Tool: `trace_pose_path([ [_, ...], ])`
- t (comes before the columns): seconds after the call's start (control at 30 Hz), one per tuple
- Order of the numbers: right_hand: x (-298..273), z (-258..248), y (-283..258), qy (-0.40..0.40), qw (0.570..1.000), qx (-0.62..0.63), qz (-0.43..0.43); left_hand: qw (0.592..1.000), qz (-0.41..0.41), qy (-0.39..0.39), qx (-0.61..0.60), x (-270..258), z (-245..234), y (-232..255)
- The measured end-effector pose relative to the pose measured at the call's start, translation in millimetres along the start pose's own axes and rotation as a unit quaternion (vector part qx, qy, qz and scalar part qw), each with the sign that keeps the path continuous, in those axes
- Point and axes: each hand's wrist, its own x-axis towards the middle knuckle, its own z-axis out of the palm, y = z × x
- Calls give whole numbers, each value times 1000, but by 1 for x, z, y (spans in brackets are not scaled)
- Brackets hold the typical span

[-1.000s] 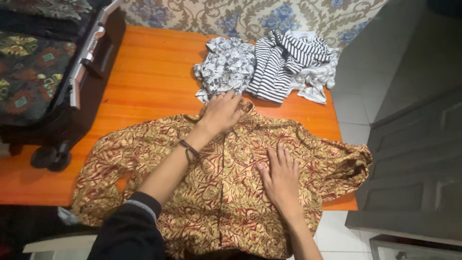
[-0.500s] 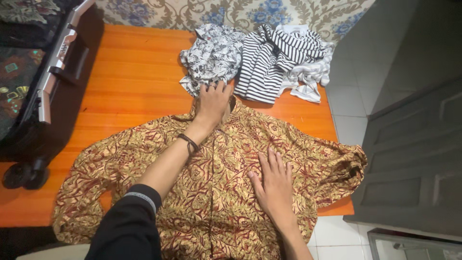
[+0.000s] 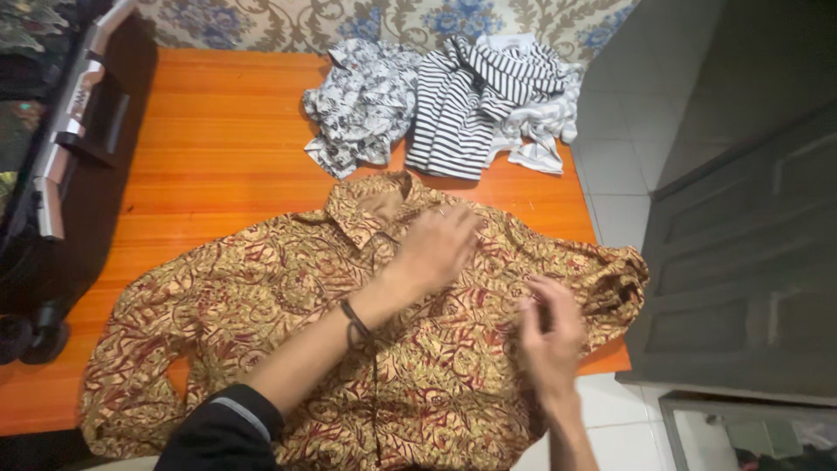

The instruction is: The person folds patterned shirts by hand on a table and places them into an open suitcase.

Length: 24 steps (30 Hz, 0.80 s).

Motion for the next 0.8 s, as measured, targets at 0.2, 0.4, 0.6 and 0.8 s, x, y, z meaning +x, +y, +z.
trace_pose_path([
  [0.2,-19,-61,53,122,956,-259,67,998,23,52,-30,-18,28,16],
  [0.4,-12,-65,86,76,955,-249,140,998,27,50,-36,-22,29,14],
  [0.6,26,-109,96,128,976,-97,148,997,23,43,-54,-19,26,13],
  [0.8,65,-183,136,282,896,-336,-64,997,24,54,-53,-19,28,11],
])
